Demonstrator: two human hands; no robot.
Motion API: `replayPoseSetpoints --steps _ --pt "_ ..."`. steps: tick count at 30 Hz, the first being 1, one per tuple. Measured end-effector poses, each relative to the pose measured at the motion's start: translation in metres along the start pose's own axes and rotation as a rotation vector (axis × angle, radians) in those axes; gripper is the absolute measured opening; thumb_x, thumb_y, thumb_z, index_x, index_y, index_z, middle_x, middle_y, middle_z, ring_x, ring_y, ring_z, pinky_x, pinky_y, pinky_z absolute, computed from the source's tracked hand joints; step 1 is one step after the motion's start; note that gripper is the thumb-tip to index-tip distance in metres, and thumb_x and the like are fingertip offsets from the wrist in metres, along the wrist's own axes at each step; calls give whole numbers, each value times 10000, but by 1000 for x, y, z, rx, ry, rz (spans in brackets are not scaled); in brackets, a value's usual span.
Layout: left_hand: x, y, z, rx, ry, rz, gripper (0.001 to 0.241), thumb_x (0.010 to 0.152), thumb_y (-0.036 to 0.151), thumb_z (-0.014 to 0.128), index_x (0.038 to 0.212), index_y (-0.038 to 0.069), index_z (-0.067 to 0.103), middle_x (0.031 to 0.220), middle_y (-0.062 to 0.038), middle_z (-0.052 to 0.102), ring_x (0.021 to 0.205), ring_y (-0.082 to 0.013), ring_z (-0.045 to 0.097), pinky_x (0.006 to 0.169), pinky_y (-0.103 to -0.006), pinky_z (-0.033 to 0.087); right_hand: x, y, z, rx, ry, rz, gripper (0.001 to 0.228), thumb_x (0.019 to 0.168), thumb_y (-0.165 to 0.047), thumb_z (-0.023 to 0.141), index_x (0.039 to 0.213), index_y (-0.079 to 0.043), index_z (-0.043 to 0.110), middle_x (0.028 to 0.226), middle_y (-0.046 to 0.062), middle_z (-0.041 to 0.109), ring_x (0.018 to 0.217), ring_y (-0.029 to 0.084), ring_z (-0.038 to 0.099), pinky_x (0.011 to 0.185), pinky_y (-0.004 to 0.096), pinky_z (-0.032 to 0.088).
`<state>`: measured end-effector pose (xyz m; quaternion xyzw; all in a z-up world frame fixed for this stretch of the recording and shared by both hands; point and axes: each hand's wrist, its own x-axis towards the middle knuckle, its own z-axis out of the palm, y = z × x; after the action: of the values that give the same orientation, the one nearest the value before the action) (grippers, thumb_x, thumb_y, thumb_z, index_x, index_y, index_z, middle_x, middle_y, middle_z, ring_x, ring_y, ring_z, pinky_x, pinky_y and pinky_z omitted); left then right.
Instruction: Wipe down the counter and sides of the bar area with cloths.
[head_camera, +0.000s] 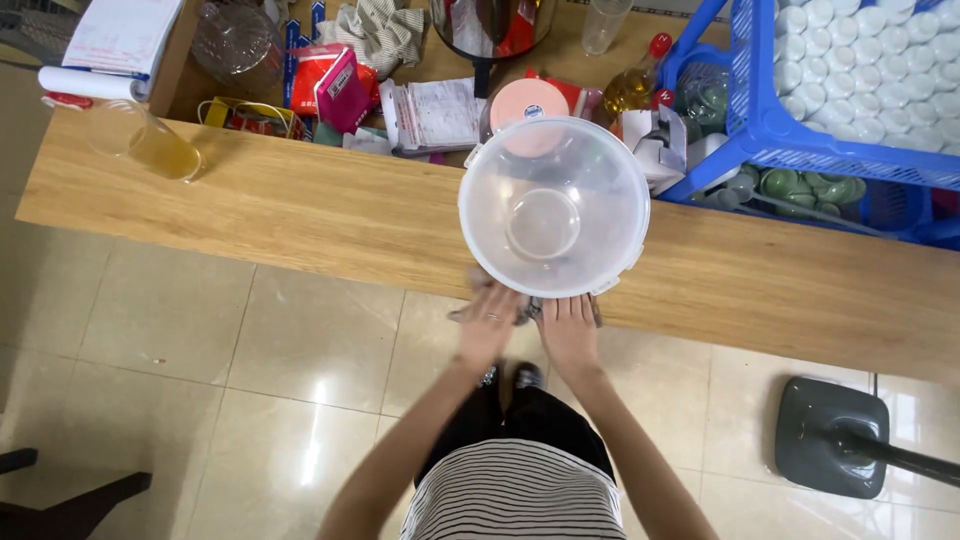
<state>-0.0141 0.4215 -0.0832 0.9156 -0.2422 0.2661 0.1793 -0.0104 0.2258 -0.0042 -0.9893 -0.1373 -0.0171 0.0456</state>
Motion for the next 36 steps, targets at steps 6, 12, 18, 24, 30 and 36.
replayPoseSetpoints --steps 6,12,18,24,30,36 --pt "-8 -13 -10 -9 -164 21 481 887 106 576 1359 21 616 1480 -131 557 1394 -302 518 1060 -474 463 -26 63 -31 -27 -31 -34 517 853 -120 618 1363 -58 568 1388 139 585 1340 320 536 1185 470 411" --pt "10 -70 -103 161 -77 -75 528 887 90 556 1410 20 571 1518 -112 549 1411 -270 515 1147 -465 450 -50 102 -30 -46 312 -119 576 791 -144 670 1309 83 562 1376 271 591 1324 412 535 1109 488 422" --pt "-16 -85 -59 203 15 -71 495 906 109 566 1396 42 547 1535 -86 512 1435 -265 484 1198 -447 388 21 -53 32 -122 -113 -14 455 994 -136 568 1436 -27 569 1242 170 623 1202 335 588 1068 455 448" --pt "-18 -156 -117 199 -60 -13 469 952 119 567 1413 34 577 1543 -83 525 1451 -232 483 1190 -419 397 59 -143 44 -85 329 -264 485 847 -121 569 1319 -19 611 1423 162 602 1354 296 536 1104 428 437" --pt "-39 -249 -187 216 -69 -1 510 900 101 603 1407 44 587 1513 -77 547 1404 -236 521 1151 -438 436 40 -112 19 -103 261 -137 367 920 -75 566 1280 -25 620 1390 150 632 1343 298 577 1165 431 460" --pt "-32 -236 -172 140 18 -29 505 857 96 606 1357 22 606 1479 -69 571 1391 -251 521 1162 -461 427 80 -198 37 -20 312 -85 526 805 -154 579 1296 27 627 1377 192 615 1314 325 563 1098 451 453"
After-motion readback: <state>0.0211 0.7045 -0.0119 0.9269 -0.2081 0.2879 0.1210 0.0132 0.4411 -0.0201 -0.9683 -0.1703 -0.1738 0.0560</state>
